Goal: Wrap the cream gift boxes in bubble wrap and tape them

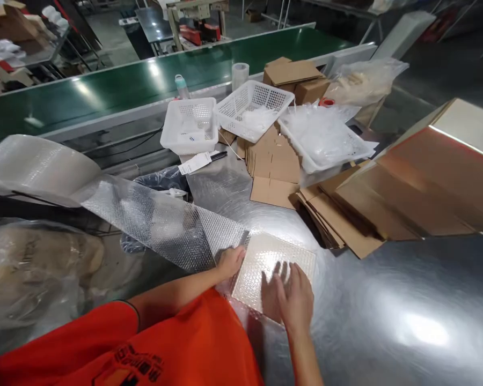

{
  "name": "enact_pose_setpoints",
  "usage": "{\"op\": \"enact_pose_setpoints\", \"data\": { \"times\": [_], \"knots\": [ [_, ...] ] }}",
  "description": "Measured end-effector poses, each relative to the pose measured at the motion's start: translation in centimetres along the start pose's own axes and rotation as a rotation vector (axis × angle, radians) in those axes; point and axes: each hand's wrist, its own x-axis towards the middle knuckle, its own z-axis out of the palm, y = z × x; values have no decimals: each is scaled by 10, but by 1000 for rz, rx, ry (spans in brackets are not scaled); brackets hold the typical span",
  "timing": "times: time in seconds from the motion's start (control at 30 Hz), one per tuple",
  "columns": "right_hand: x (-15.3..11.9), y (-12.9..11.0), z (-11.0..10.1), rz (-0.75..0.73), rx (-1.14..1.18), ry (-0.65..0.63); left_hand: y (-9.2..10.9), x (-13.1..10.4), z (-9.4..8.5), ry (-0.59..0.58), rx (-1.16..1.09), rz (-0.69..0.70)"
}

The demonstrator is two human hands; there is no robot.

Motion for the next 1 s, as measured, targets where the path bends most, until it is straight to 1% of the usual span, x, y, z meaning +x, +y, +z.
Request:
{"op": "enact_pose_setpoints", "data": {
  "times": [0.03,0.07,0.17,0.23,0.3,0.33,0.4,0.43,0.5,0.53,0.57,0.6,0.63,0.67,0.7,0.77,0.8,0.87,0.93,1.0],
  "knots": [
    [4,3,4,-81,-109,-25,-2,0,2,5,4,15],
    [6,2,11,-163,-204,-80,-4,1,3,7,3,31],
    [6,-17,40,-360,-401,-266,-10,8,6,-9,-13,74],
    [3,-31,56,-420,-485,-329,-13,12,4,-18,-26,73],
    [1,-38,66,-434,-550,-328,-17,15,-3,13,-46,27],
    [0,-39,69,-439,-573,-310,-19,14,-8,54,-57,-14],
    [-1,-38,72,-448,-590,-270,-22,9,-20,168,-74,-94],
    [-1,-37,73,-451,-585,-255,-22,3,-25,230,-80,-112],
    [-1,-34,75,-448,-568,-237,-16,-15,-31,315,-119,-68],
    [-1,-33,76,-446,-562,-233,-10,-25,-29,318,-156,-15],
    [-1,-31,78,-445,-559,-235,-2,-36,-25,294,-206,40],
    [-1,-30,79,-448,-562,-240,7,-45,-17,245,-267,82],
    [-1,-28,80,-452,-567,-247,16,-53,-8,182,-332,96],
    [0,-26,81,-458,-571,-255,26,-58,2,124,-395,73],
    [0,-25,82,-464,-574,-264,35,-61,11,86,-450,23],
    [0,-23,84,-464,-575,-292,49,-58,24,67,-534,-108],
    [0,-23,84,-461,-572,-306,53,-54,26,73,-560,-159],
    [1,-24,83,-448,-563,-334,58,-45,23,77,-570,-219],
    [2,-25,82,-435,-539,-356,61,-37,15,66,-552,-237],
    [4,-26,81,-422,-494,-380,64,-32,7,50,-482,-239]
  ]
}}
